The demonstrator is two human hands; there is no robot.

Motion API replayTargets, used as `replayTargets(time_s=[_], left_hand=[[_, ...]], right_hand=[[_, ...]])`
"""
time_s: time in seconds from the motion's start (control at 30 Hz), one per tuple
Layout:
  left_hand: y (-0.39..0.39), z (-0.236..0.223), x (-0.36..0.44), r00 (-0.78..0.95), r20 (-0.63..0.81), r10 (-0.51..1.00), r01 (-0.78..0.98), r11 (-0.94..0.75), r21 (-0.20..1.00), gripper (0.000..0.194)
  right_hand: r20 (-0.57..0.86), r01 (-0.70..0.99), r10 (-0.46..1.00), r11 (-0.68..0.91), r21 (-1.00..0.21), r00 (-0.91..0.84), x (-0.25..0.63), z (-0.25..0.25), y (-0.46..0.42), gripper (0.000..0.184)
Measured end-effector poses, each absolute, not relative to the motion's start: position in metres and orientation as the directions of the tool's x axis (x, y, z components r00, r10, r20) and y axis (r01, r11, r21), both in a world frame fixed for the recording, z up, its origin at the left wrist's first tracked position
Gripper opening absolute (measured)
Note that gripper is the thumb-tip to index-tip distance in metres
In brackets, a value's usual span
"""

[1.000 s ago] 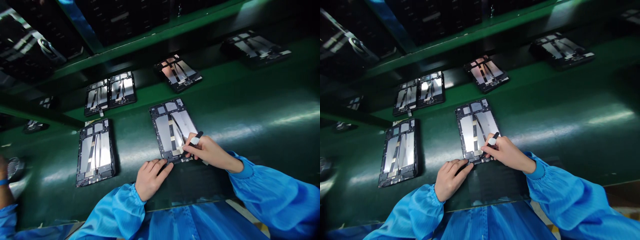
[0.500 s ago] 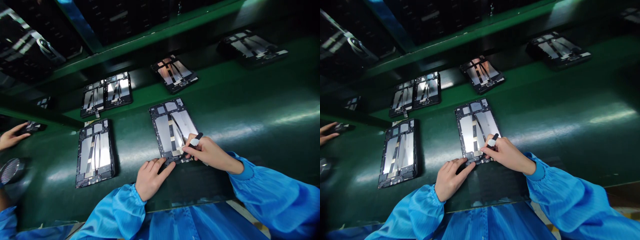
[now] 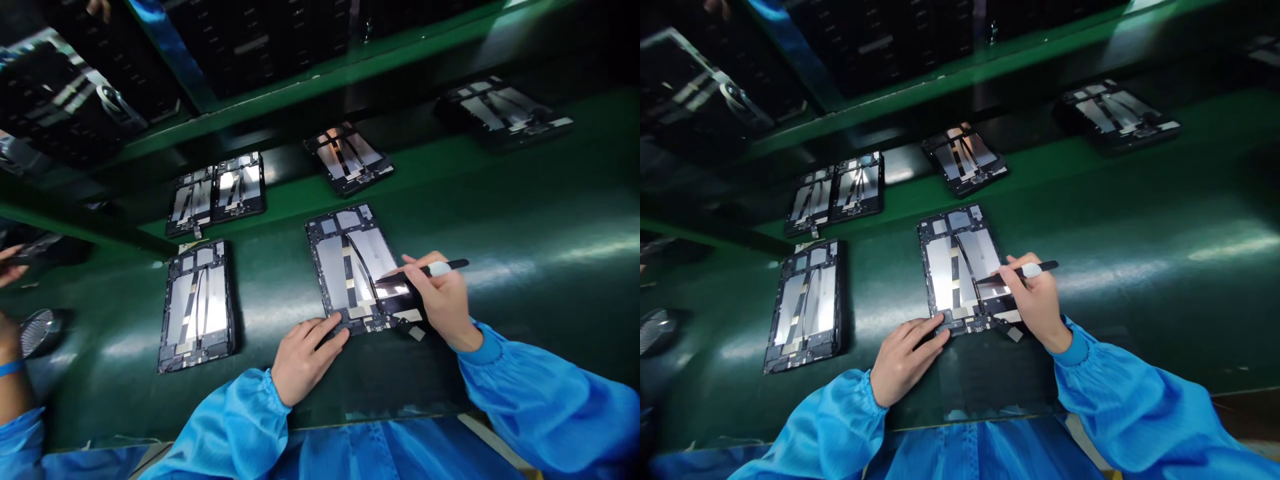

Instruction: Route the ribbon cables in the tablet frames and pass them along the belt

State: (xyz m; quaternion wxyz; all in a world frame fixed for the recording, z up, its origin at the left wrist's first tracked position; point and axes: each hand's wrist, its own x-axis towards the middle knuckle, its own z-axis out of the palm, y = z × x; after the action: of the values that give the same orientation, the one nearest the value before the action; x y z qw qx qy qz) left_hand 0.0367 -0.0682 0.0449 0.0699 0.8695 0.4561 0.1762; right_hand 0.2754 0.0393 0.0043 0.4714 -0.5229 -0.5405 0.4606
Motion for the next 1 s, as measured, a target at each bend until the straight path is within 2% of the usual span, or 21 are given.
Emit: replayTargets(time_s=[0.03,0.1,0.2,0.27,0.33,0.5,0.6,0.7,0.8,0.9,1.0], left_hand=[[-0.068,0.047,0.039,0.525,0.267,0.808,0.771,-0.584,0.254,0.025],[-0.065,0.053,0.045,0.55,0.27,0.79,0.783,-0.601,0.161,0.026],[-0.056,0.057,0.048,0.565,0.151,0.811,0.821,-0.57,-0.009,0.036],[-0.04,0.056,0.043,0.53,0.098,0.842,0.848,-0.522,-0.092,0.04],[-0.012,0.052,0.032,0.456,0.079,0.887,0.888,-0.447,-0.112,0.042],[0.097,0.042,0.002,0.228,0.045,0.973,0.973,-0.227,-0.039,0.043],[0.155,0.038,-0.015,0.125,0.069,0.99,0.989,-0.13,0.07,0.041],[0.183,0.036,-0.032,-0.012,0.12,0.993,0.968,-0.018,0.249,0.043],[0.184,0.037,-0.055,-0.309,0.22,0.925,0.866,0.178,0.468,0.043],[0.181,0.043,-0.081,-0.711,0.21,0.671,0.581,0.391,0.714,0.037],[0.184,0.051,-0.102,-0.916,0.012,0.402,0.201,0.431,0.879,0.031]], right_hand=[[-0.031,0.068,0.998,-0.028,-0.997,-0.053,0.274,0.003,0.04,0.033],[-0.133,-0.059,0.95,-0.156,-0.986,-0.282,0.269,0.003,0.042,0.035],[-0.093,-0.163,0.873,-0.193,-0.968,-0.478,0.261,0.003,0.044,0.034],[-0.059,-0.222,0.878,-0.185,-0.957,-0.476,0.257,0.002,0.046,0.034],[-0.069,-0.255,0.904,-0.191,-0.948,-0.421,0.256,0.001,0.048,0.036],[-0.182,-0.231,0.957,-0.234,-0.945,-0.225,0.26,-0.004,0.047,0.045],[-0.177,-0.171,0.961,-0.215,-0.961,-0.213,0.26,-0.004,0.045,0.047],[-0.175,-0.128,0.959,-0.206,-0.97,-0.221,0.258,-0.005,0.046,0.05],[-0.234,-0.106,0.95,-0.26,-0.96,-0.206,0.256,-0.006,0.05,0.057],[-0.273,-0.099,0.938,-0.299,-0.949,-0.214,0.253,-0.008,0.055,0.059],[-0.269,-0.09,0.938,-0.294,-0.951,-0.22,0.251,-0.009,0.057,0.061]])
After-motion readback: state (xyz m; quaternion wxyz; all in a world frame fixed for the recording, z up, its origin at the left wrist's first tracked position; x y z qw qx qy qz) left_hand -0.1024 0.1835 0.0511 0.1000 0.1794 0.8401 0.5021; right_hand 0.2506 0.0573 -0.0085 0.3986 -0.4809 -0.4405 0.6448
